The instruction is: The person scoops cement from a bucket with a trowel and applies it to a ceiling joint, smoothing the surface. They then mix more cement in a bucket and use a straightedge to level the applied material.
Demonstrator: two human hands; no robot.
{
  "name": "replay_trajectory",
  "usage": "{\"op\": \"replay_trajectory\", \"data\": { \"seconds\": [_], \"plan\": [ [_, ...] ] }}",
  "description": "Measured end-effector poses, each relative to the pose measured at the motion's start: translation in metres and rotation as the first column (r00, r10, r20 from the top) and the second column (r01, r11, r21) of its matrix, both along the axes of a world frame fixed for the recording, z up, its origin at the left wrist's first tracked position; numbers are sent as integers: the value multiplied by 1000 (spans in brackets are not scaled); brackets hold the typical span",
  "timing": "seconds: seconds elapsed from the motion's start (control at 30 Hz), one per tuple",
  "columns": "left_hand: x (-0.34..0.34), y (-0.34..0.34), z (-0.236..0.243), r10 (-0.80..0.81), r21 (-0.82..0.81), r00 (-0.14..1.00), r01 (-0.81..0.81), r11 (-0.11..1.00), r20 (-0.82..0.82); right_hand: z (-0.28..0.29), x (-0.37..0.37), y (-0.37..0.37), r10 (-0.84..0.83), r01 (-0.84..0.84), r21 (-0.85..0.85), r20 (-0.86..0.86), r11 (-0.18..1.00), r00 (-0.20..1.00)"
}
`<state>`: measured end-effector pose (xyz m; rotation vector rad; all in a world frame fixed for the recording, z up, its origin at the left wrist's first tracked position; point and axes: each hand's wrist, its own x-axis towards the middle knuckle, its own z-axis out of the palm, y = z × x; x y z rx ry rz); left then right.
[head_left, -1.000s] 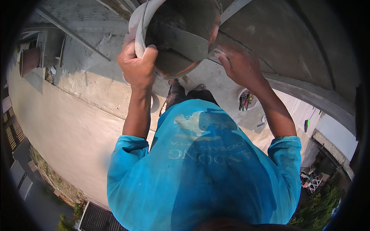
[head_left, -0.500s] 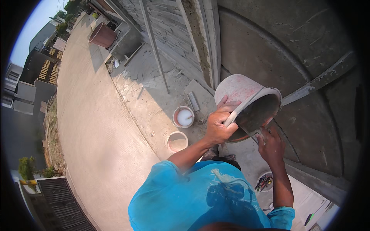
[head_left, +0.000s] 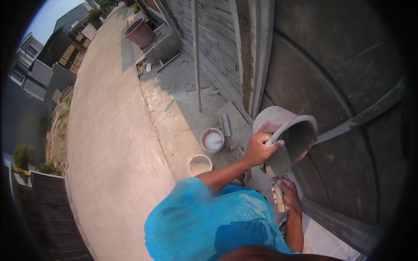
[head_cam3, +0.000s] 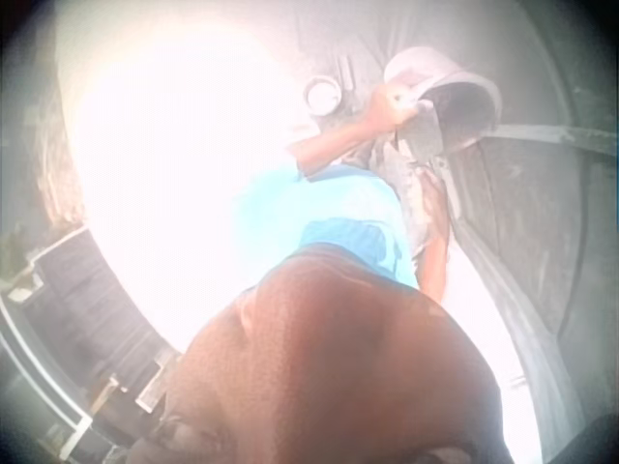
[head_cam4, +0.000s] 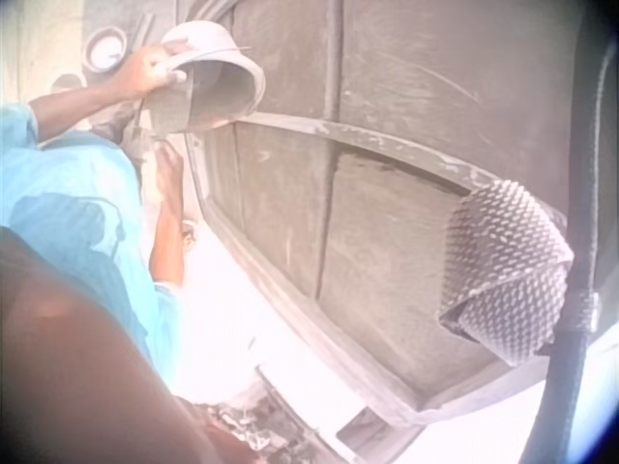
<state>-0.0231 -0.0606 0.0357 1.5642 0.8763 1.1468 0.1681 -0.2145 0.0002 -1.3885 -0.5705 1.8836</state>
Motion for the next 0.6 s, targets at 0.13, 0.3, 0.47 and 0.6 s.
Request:
{"op": "replay_trajectory", "data": {
  "seconds": [0.13, 0.3, 0.47, 0.6],
  "plan": [
    [-1, 9, -13, 54, -258, 998, -55, 965, -13, -5, 2, -12, -144, 153, 52, -154, 987, 978],
    [-9, 15, -9, 127, -395, 975, -45, 917, 182, 40, 33, -13, -94, -76, 224, 660, 972, 745],
    [20, 8, 10, -1, -79, 993, 11, 997, 120, 79, 19, -2, -87, -421, 62, 995, 905, -40],
    [18, 9, 3, -16, 71, 999, 12, 997, 45, 94, 29, -11, -33, -425, 19, 999, 905, -26]
  ]
}}
